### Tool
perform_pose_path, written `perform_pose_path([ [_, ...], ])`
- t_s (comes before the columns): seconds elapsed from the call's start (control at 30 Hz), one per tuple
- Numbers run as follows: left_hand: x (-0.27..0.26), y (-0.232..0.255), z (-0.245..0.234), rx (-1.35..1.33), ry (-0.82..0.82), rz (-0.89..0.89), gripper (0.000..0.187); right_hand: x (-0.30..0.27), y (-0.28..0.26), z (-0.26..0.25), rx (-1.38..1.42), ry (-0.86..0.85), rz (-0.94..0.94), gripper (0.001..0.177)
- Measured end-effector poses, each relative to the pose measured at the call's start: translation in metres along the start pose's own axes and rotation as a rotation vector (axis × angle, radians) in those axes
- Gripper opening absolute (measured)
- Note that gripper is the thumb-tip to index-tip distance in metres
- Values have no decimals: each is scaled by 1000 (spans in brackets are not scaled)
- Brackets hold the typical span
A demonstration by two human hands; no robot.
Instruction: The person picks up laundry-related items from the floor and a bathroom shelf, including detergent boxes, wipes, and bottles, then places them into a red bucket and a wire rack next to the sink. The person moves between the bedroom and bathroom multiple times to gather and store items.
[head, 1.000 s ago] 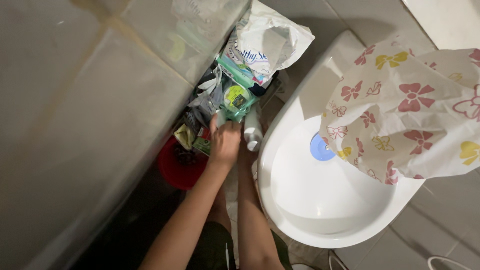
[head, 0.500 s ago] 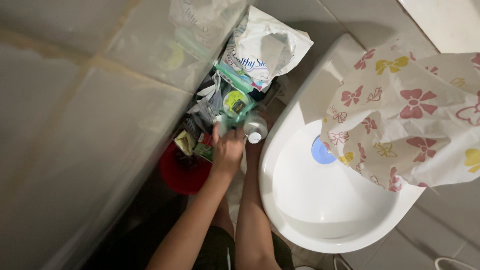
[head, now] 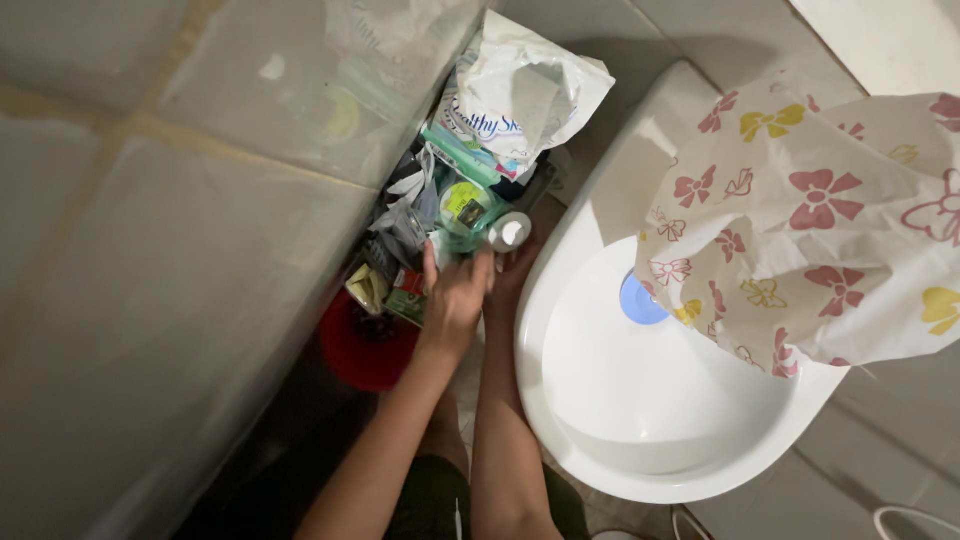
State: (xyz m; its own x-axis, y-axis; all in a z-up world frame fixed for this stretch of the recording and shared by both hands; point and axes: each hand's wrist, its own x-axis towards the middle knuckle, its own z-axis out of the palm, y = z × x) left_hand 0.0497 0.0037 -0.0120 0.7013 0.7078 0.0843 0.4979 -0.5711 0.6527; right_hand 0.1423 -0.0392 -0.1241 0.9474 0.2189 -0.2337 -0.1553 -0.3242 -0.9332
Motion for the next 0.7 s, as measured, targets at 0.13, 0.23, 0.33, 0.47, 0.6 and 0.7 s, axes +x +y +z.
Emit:
perform_pose_path([
  [0.13,0,0,3,84,55,56,31,-7,-5,-4,-10,-30,-69,43],
  [0.23,-3,-1,6,130,95,73,25,-17,-9,-8,-18,-70,-122,42],
  [0.33,-10,3,8,218,101,48,27,-27,-7,-13,-43,-83,-159,42],
  [0.47,-12,10,7,342,123,-10,30,-31,-5,-7,-51,-116,-175,42],
  [0.6,-25,16,2,257,28,-97,41,-37,0,-13,-43,-197,-138,41],
  [0.7,-42,23,-3,252,127,-76,45,-53,2,-24,-32,-277,-97,41],
])
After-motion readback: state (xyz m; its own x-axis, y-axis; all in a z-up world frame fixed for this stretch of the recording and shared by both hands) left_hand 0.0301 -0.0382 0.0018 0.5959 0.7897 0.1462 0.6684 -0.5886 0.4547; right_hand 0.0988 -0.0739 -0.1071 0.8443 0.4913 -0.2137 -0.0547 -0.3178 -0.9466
